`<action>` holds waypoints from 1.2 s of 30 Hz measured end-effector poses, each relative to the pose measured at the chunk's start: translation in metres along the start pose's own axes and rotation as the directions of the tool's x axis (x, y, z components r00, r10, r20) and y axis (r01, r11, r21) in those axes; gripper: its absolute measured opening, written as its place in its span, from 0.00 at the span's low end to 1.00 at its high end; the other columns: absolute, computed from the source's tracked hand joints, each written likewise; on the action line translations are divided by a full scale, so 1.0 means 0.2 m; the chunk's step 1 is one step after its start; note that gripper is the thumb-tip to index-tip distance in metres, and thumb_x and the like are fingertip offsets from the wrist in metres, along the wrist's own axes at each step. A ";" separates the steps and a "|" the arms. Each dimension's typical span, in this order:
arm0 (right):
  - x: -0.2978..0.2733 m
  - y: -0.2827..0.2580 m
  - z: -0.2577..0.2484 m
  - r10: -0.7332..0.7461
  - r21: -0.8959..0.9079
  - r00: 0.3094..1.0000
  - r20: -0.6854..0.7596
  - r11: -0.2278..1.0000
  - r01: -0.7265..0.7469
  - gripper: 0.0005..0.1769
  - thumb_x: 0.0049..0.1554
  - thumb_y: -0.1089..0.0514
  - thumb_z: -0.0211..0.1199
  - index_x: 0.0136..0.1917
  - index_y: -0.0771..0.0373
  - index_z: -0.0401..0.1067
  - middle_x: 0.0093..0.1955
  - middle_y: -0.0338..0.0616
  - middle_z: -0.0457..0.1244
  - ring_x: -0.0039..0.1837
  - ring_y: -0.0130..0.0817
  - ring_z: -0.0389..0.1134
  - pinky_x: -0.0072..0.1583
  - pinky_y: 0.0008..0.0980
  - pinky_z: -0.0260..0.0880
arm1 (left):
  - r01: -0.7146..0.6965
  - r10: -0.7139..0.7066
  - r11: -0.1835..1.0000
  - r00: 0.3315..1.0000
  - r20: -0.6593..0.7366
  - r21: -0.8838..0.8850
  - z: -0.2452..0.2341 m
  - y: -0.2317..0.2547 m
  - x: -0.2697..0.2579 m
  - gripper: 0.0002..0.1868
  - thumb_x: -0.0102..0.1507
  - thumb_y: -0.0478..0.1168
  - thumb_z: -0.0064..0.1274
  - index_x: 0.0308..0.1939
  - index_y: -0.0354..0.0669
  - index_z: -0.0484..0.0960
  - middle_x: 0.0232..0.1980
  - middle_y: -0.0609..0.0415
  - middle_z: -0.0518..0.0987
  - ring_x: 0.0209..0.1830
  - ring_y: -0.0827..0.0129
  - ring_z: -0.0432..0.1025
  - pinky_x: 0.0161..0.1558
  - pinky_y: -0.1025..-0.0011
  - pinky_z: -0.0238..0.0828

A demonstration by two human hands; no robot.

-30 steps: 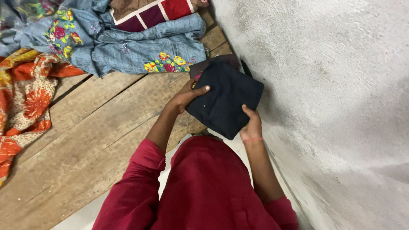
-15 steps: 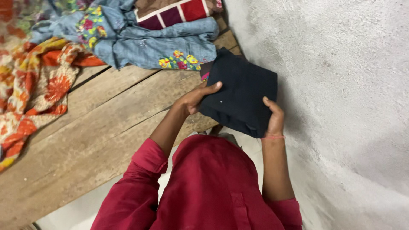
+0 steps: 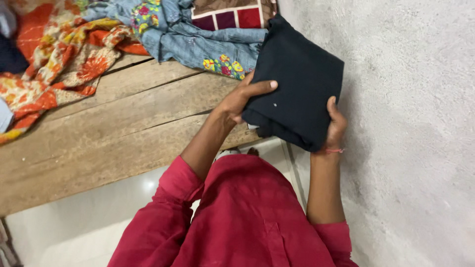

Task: The person picks up several already-folded items of clothing from a wooden bench by hand and places them one by one into a storage shelf.

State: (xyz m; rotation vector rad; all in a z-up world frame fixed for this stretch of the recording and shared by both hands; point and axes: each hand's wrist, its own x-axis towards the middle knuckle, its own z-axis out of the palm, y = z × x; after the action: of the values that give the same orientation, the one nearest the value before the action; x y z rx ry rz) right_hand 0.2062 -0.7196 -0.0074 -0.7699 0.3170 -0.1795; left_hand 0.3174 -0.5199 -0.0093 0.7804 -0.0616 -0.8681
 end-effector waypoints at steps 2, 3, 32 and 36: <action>-0.02 0.00 0.00 0.020 -0.051 0.999 0.046 0.999 -0.018 0.41 0.64 0.43 0.59 0.78 0.75 0.55 0.73 0.63 0.59 0.72 0.49 0.65 0.73 0.42 0.68 | -0.051 0.051 0.998 0.999 0.000 -0.029 0.03 -0.03 -0.09 0.45 0.60 0.38 0.62 0.77 0.31 0.57 0.66 0.38 0.73 0.62 0.55 0.74 0.63 0.61 0.75; -0.04 0.02 0.00 0.037 -0.074 0.998 0.059 0.997 -0.033 0.42 0.64 0.42 0.59 0.78 0.75 0.55 0.74 0.62 0.59 0.73 0.48 0.64 0.73 0.40 0.68 | -0.074 0.073 0.996 0.997 -0.007 -0.059 0.03 -0.05 -0.14 0.45 0.59 0.38 0.61 0.77 0.34 0.56 0.67 0.39 0.72 0.62 0.55 0.74 0.63 0.61 0.75; -0.49 1.06 0.59 0.592 -0.128 0.519 0.617 0.726 -0.676 0.40 0.56 0.54 0.63 0.75 0.77 0.57 0.70 0.62 0.62 0.69 0.53 0.67 0.73 0.49 0.68 | -0.637 0.325 0.621 0.739 -0.590 -0.456 -0.59 -0.39 -1.60 0.43 0.67 0.66 0.43 0.74 0.35 0.65 0.68 0.41 0.74 0.64 0.57 0.73 0.63 0.63 0.72; -0.73 1.31 0.84 0.717 -0.329 0.434 0.546 0.660 -0.675 0.42 0.54 0.55 0.63 0.77 0.75 0.55 0.71 0.62 0.61 0.69 0.52 0.67 0.71 0.49 0.68 | -0.718 0.388 0.496 0.687 -0.615 -0.489 -0.69 -0.44 -2.01 0.44 0.67 0.66 0.43 0.75 0.36 0.65 0.68 0.41 0.74 0.65 0.57 0.72 0.63 0.62 0.72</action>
State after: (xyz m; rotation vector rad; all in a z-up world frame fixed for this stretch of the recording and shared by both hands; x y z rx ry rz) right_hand 0.1393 -0.3856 -0.0478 -0.6533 -0.0447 0.9103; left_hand 0.0417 -0.1901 -0.0645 0.1461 0.3845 0.0040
